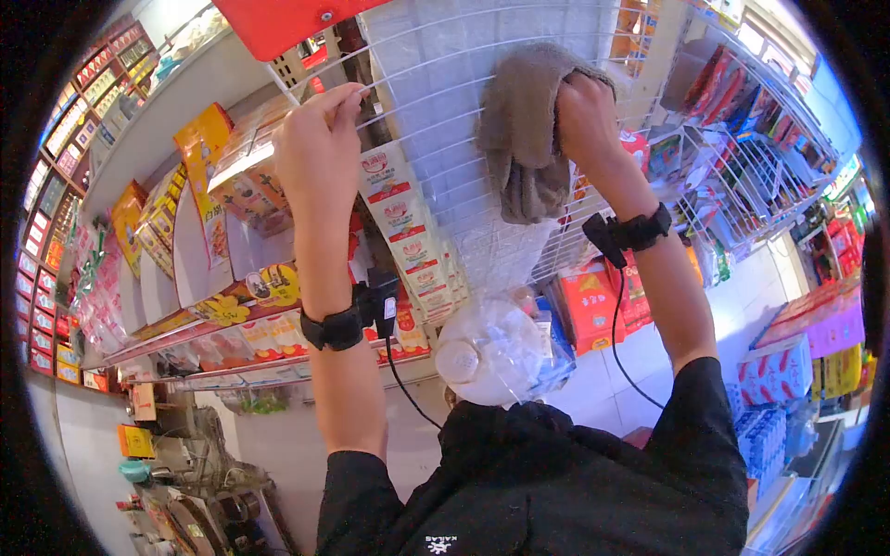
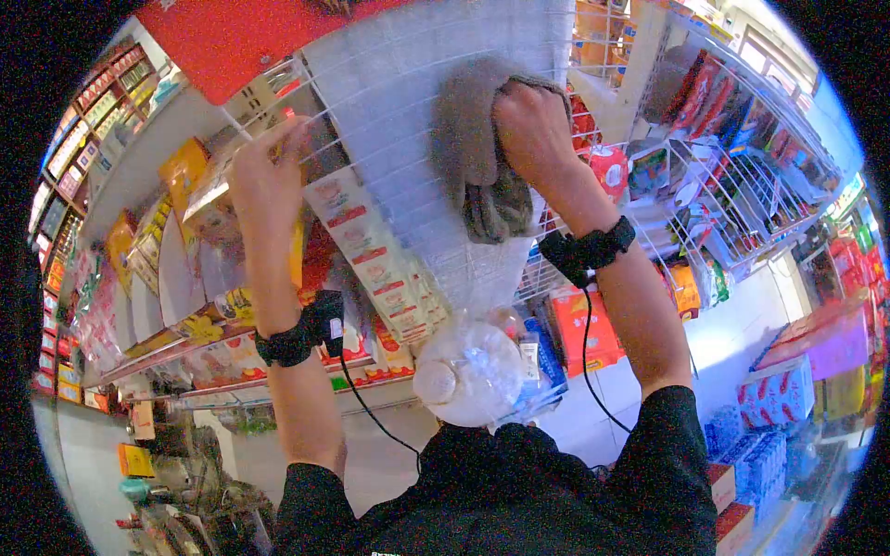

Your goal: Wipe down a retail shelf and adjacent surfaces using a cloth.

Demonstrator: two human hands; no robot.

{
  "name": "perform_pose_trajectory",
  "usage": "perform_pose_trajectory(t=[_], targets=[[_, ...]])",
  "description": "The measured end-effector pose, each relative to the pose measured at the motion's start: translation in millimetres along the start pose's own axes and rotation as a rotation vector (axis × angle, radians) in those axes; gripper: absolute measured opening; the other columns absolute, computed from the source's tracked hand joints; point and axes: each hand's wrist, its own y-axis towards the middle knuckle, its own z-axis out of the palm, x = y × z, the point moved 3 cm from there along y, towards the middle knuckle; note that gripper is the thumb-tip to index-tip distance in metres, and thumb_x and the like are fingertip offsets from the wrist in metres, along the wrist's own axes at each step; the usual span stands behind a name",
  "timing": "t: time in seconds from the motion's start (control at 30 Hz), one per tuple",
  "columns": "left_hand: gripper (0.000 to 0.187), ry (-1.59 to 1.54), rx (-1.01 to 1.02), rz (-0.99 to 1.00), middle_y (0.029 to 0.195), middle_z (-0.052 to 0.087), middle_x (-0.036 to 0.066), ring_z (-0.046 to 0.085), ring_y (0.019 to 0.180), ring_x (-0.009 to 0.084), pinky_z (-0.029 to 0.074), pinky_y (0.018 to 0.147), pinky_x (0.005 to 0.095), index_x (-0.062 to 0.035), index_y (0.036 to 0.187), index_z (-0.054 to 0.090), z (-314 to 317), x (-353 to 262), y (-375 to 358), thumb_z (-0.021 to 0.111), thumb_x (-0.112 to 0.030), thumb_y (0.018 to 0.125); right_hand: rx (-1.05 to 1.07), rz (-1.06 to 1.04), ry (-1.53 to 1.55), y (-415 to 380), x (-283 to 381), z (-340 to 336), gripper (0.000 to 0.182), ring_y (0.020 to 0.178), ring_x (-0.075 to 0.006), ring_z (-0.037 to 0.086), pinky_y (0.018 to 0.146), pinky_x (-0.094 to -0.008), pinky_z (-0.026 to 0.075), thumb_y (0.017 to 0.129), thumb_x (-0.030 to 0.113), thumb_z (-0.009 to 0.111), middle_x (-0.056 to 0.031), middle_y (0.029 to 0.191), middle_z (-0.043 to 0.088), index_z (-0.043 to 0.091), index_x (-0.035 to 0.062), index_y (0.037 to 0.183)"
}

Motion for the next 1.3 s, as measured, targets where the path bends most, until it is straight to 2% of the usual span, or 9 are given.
perform_pose_trajectory(t=[0.2, 0.3, 0.57, 0.67, 0.73, 0.87, 1.07, 1.13, 1.3], targets=[[0.019, 0.051, -0.032, 0.036, 0.089, 0.073, 0.017, 0.071, 0.080, 0.0348, 0.054, 0.073, 0.0407, -0.0106, 0.105, 0.078, 0, -4, -1, 0.068, -0.023, 0.094, -0.074, -0.163, 0.184, 28, 45, -12, 0.011, 0.085, -0.0350, 0.071, 0.074, -0.0450, 0.058, 0.079, 0.009, 0.065, -0.0175, 0.092, 0.069, 0.072, 0.0059, 0.087], [0.019, 0.063, -0.020, 0.015, 0.091, 0.073, 0.017, 0.070, 0.081, 0.0351, 0.054, 0.074, 0.0409, -0.0106, 0.105, 0.078, -5, -3, -2, 0.068, -0.022, 0.095, 0.054, -0.118, 0.109, 21, 38, -5, 0.012, 0.086, -0.0347, 0.072, 0.074, -0.0451, 0.059, 0.080, 0.010, 0.064, -0.0167, 0.095, 0.069, 0.071, 0.0064, 0.089], [0.019, 0.024, 0.009, 0.035, 0.094, 0.074, 0.017, 0.070, 0.083, 0.0352, 0.054, 0.076, 0.0408, -0.0117, 0.106, 0.078, -3, 3, 0, 0.068, -0.024, 0.094, 0.035, -0.080, 0.013, -8, -9, 18, 0.016, 0.087, -0.0366, 0.071, 0.076, -0.0467, 0.059, 0.081, 0.011, 0.063, -0.0162, 0.097, 0.069, 0.073, 0.0063, 0.094], [0.019, -0.014, -0.008, 0.026, 0.095, 0.074, 0.016, 0.070, 0.084, 0.0350, 0.054, 0.077, 0.0406, -0.0121, 0.105, 0.078, -2, 2, -1, 0.068, -0.024, 0.094, -0.120, -0.057, 0.124, -27, -4, 14, 0.021, 0.094, -0.0371, 0.070, 0.082, -0.0492, 0.057, 0.079, 0.009, 0.065, -0.0156, 0.098, 0.070, 0.074, 0.0058, 0.098], [0.019, 0.031, 0.000, -0.021, 0.094, 0.074, 0.015, 0.070, 0.083, 0.0354, 0.054, 0.077, 0.0404, -0.0120, 0.104, 0.079, 0, 3, -1, 0.069, -0.024, 0.094, -0.382, -0.044, 0.257, -39, 4, -2, 0.023, 0.099, -0.0369, 0.068, 0.086, -0.0509, 0.055, 0.077, 0.007, 0.066, -0.0158, 0.102, 0.071, 0.074, 0.0056, 0.098], [0.019, 0.032, -0.065, 0.077, 0.092, 0.074, 0.015, 0.070, 0.082, 0.0357, 0.054, 0.076, 0.0407, -0.0117, 0.104, 0.079, 3, 4, -2, 0.069, -0.024, 0.094, -0.198, 0.049, 0.326, -57, -1, 20, 0.026, 0.097, -0.0371, 0.068, 0.085, -0.0497, 0.055, 0.076, 0.005, 0.065, -0.0169, 0.105, 0.071, 0.074, 0.0050, 0.100], [0.018, 0.015, 0.029, -0.061, 0.092, 0.074, 0.015, 0.071, 0.082, 0.0345, 0.054, 0.076, 0.0405, -0.0118, 0.103, 0.079, 1, 1, 1, 0.068, -0.024, 0.094, -0.060, -0.018, 0.168, -35, 11, 28, 0.019, 0.083, -0.0376, 0.070, 0.073, -0.0470, 0.056, 0.076, 0.007, 0.064, -0.0179, 0.090, 0.069, 0.071, 0.0038, 0.094], [0.018, 0.037, -0.044, 0.077, 0.091, 0.074, 0.015, 0.070, 0.081, 0.0346, 0.054, 0.076, 0.0406, -0.0116, 0.102, 0.079, 0, 0, -1, 0.068, -0.023, 0.094, -0.065, 0.031, 0.164, -30, 16, 23, 0.014, 0.082, -0.0374, 0.070, 0.071, -0.0482, 0.056, 0.076, 0.008, 0.065, -0.0175, 0.086, 0.068, 0.070, 0.0040, 0.089], [0.017, 0.096, -0.056, 0.119, 0.090, 0.073, 0.015, 0.070, 0.081, 0.0359, 0.054, 0.074, 0.0411, -0.0117, 0.102, 0.079, 2, -4, -4, 0.068, -0.022, 0.093, 0.057, -0.056, 0.209, -9, 52, 9, 0.012, 0.082, -0.0372, 0.070, 0.072, -0.0485, 0.056, 0.077, 0.009, 0.065, -0.0164, 0.088, 0.068, 0.070, 0.0048, 0.088]])
